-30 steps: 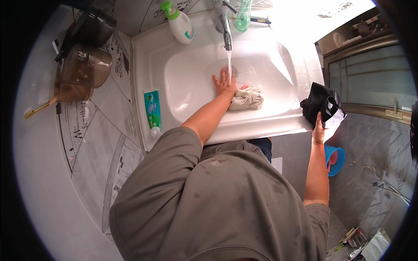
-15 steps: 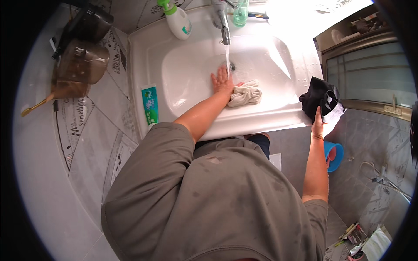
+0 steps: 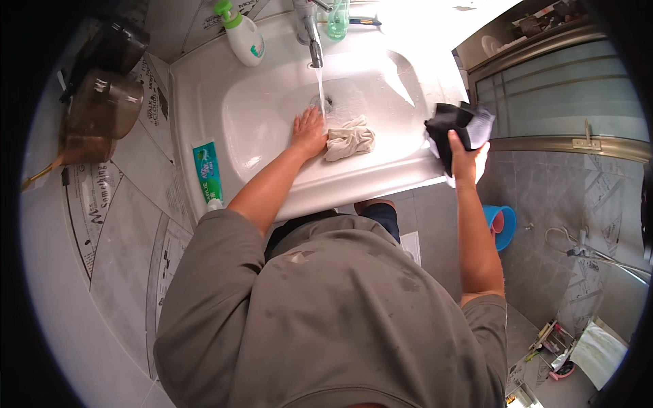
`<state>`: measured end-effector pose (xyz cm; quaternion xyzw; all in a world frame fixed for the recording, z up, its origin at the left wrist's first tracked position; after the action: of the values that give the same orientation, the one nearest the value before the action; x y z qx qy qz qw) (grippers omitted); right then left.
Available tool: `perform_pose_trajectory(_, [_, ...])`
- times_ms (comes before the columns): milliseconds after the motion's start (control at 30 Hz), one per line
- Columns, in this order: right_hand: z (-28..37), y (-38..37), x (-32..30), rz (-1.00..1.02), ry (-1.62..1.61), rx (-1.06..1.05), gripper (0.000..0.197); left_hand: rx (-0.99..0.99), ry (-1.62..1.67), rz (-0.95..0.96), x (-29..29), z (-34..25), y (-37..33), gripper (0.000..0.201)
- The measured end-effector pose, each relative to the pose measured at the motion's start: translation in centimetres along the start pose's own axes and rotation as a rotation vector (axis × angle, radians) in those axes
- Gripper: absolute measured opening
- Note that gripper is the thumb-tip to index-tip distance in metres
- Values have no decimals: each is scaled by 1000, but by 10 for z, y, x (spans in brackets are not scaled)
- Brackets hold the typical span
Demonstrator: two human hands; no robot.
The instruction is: The person washes a black garment and a white cloth by hand in a bathroom sink. They scrub the items under running water, rinse them, and wring out the excess water before placing them on the sink's edge.
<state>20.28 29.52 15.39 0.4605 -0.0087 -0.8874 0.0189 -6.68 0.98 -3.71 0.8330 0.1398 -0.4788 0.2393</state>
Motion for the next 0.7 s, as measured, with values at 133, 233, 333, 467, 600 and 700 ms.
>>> perform_pose_trajectory(133, [61, 73, 44, 415, 8, -208, 90, 36, 34, 103, -18, 14, 48, 76])
perform_pose_trajectory(233, [93, 122, 108, 556, 203, -427, 94, 56, 62, 99, -26, 19, 64, 78])
perform_pose_trajectory(333, [109, 172, 169, 659, 403, -493, 107, 55, 69, -71, -32, 23, 68, 76])
perform_pose_trajectory(467, [130, 214, 217, 631, 472, -740, 122, 72, 45, -217, -44, 19, 60, 57])
perform_pose_trajectory(600, [155, 213, 247, 637, 491, -943, 125, 105, 42, -513, -59, 30, 70, 54])
perform_pose_trajectory(700, [170, 205, 267, 622, 521, -1043, 123, 81, 11, -530, -64, 33, 69, 55])
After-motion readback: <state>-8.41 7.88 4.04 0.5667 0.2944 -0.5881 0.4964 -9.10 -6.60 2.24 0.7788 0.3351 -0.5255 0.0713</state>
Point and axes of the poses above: each hand's wrist, its own y-axis away from the middle knuckle, its own x-axis out of the palm, z = x × y, the point moved 9 cm from there along -y, towards the middle knuckle, and after that the axes turned 14 degrees about x, right-handed, at the moved point
